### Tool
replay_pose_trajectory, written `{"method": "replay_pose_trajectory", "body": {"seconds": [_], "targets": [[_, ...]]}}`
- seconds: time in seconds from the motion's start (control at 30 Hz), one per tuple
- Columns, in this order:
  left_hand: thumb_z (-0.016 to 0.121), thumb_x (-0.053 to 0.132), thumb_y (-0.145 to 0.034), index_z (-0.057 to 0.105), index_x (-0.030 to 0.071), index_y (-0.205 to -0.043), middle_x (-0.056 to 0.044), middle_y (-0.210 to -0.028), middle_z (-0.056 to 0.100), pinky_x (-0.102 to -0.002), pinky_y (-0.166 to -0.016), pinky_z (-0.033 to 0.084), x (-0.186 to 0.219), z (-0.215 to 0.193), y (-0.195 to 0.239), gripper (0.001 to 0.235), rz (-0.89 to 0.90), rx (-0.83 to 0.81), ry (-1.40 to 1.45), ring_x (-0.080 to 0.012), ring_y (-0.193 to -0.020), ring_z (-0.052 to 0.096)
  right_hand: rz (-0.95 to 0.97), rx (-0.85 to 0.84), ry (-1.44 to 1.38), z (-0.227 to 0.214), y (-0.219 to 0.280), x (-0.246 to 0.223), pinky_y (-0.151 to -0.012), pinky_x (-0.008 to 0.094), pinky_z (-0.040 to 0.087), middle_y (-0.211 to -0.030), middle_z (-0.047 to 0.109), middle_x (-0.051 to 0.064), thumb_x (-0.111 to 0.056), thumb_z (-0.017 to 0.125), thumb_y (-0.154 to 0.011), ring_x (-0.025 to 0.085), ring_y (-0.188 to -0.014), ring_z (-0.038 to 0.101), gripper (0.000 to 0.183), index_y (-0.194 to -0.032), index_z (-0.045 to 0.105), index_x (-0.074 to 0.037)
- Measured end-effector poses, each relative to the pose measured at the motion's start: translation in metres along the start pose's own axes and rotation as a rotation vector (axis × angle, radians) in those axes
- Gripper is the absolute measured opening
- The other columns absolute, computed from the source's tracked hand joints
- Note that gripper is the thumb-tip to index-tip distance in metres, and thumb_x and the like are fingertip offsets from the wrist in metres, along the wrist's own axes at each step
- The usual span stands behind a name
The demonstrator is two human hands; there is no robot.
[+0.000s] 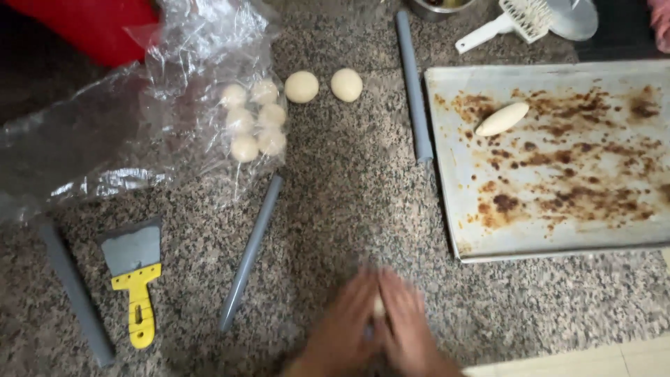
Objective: The person takes dough balls from a plastic bag, flattens them with a rolling pin, and shapes them into elongated forms by hand. The shaped dough pieces are then placed onto a metal baking tray.
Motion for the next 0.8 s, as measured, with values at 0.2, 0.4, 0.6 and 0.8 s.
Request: {"method": "replay_pose_trajectory", "body": {"seconds": [0.2,0.4,0.6,0.8], "targets": [[0.051,0.059,-0.114,0.066,0.01,-0.16,-0.025,-0.174,0.05,-0.077,-0.135,0.018,-0.089,-0.052,-0.123,0.069,-0.216,0.24,-0.367,-0.0537,-0.169,0.029,0.403,-0.026,0.154,-0.019,-0.157,0.033,-0.137,0.061,-0.003,-0.193,0.018,0.002,-0.05,0.018,-0.124,0.032,-0.178,0.0,0.067,-0.183,0.028,-0.019],[0.062,0.039,-0.11,0.062,-0.007,-0.157,-0.036,-0.172,0.048,-0.069,-0.135,0.023,-0.018,-0.029,-0.045,0.066,-0.128,0.197,-0.151,-0.0554,-0.165,0.036,0.207,0.035,0.153,-0.008,-0.055,0.006,-0.138,0.055,0.007,-0.189,0.029,0.013,-0.041,0.027,-0.121,0.039,-0.174,0.016,0.066,-0.18,0.035,-0.012],[0.057,0.038,-0.112,0.046,-0.008,-0.171,-0.031,-0.179,0.042,-0.067,-0.132,0.024,-0.02,0.009,-0.009,0.076,-0.043,0.122,-0.127,-0.0528,-0.167,0.028,0.041,-0.019,0.113,0.009,-0.009,0.017,-0.132,0.058,0.017,-0.185,0.038,0.01,-0.04,0.053,-0.11,0.038,-0.172,0.024,0.081,-0.182,0.03,-0.012],[0.041,0.058,-0.119,0.064,0.005,-0.161,-0.024,-0.18,0.041,-0.074,-0.136,0.013,-0.088,-0.052,-0.125,0.071,-0.312,0.168,-0.274,-0.0524,-0.172,0.017,0.416,-0.012,0.158,-0.019,-0.159,0.033,-0.138,0.061,-0.003,-0.191,0.025,-0.002,-0.051,0.02,-0.124,0.026,-0.178,0.003,0.066,-0.182,0.032,-0.022]]}}
Point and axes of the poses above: each hand's wrist, its own y-axis away from the middle knuckle, its own z-axis out of the palm, x = y × z, the point moved 5 cm from there along -y, towards the middle knuckle
